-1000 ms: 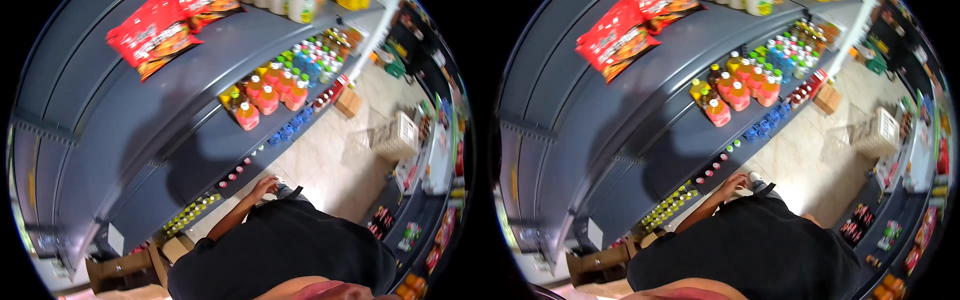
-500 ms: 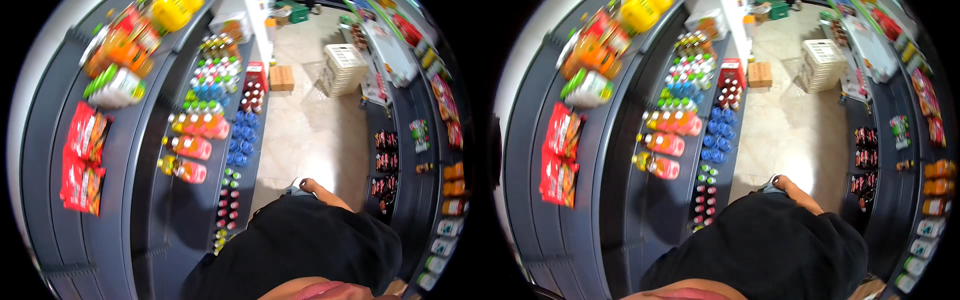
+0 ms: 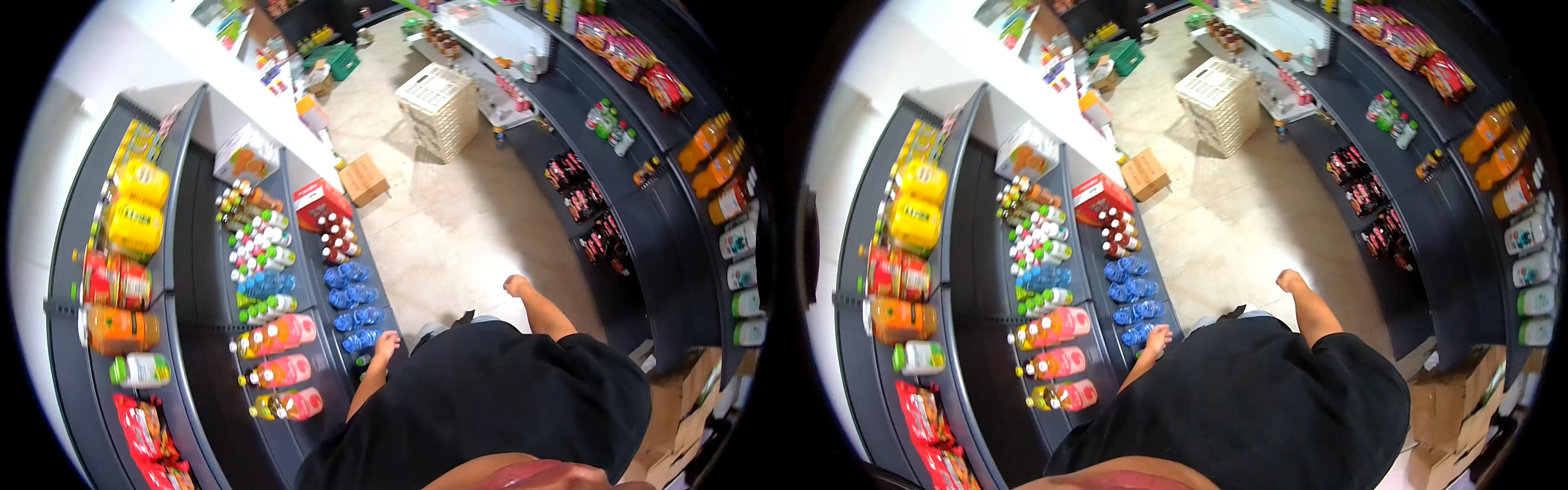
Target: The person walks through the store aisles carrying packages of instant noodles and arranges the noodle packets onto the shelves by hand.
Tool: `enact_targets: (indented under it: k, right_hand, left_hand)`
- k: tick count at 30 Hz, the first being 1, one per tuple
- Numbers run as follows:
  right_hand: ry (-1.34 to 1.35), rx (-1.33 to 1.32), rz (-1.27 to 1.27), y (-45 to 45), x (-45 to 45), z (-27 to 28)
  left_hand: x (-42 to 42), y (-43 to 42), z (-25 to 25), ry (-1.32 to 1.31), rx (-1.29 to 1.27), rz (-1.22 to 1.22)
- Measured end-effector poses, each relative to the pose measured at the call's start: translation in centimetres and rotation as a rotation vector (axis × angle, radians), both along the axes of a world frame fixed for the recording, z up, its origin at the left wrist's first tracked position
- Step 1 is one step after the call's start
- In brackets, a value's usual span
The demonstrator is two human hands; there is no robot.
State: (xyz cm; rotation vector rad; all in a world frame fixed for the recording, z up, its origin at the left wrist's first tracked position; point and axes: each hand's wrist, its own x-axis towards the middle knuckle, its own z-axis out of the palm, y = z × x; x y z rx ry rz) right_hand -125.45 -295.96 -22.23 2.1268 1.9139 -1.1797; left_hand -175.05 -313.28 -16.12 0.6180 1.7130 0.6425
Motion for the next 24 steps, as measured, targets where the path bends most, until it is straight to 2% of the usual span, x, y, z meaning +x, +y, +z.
enact_targets:
  k: [2, 6, 8, 10, 11, 14, 15, 17, 20, 22, 24]
  right_hand:
    - [0.031, -0.013, -0.073, -1.5, 2.2, -2.1]
    - [0.133, -0.160, -0.352, -6.0, 4.3, -5.8]
    - [0.136, -0.227, -0.373, -8.4, 5.1, -5.9]
    - [0.198, -0.368, -0.529, -9.5, 5.4, -2.5]
    - [0.176, -0.450, -0.505, -9.7, 6.1, -2.8]
    - [0.233, -0.439, -0.699, -10.2, 7.3, -3.2]
    - [0.224, -0.428, -0.751, -8.6, 8.0, -2.2]
    - [0.200, -0.432, -0.843, -7.0, 8.0, 1.0]
    - [0.247, -0.417, -0.891, -2.3, 9.8, 2.6]
    - [0.266, -0.305, -0.942, 1.7, 10.6, 4.0]
    - [0.351, -0.148, -1.004, 5.9, 11.3, 4.3]
  left_hand:
    - [1.8, 5.2, 2.1, 0.050, 0.052, -0.086]
    - [4.2, 12.1, 0.0, 0.013, -0.081, -0.358]
    - [5.7, 14.2, -1.1, 0.032, -0.173, -0.468]
    - [6.4, 16.8, -3.6, 0.072, -0.120, -0.700]
    - [6.8, 18.2, -4.6, 0.092, -0.091, -0.811]
    - [8.0, 23.2, -5.5, 0.126, 0.158, -0.867]
    - [8.3, 25.6, -5.3, 0.198, 0.160, -0.935]
    - [8.6, 30.9, -5.6, 0.106, 0.181, -1.179]
    - [8.8, 38.6, -5.5, -0.020, 0.245, -1.216]
    - [10.7, 43.6, -4.2, 0.173, -0.181, -0.909]
    - [12.4, 48.1, -3.3, 0.147, -0.173, -0.838]
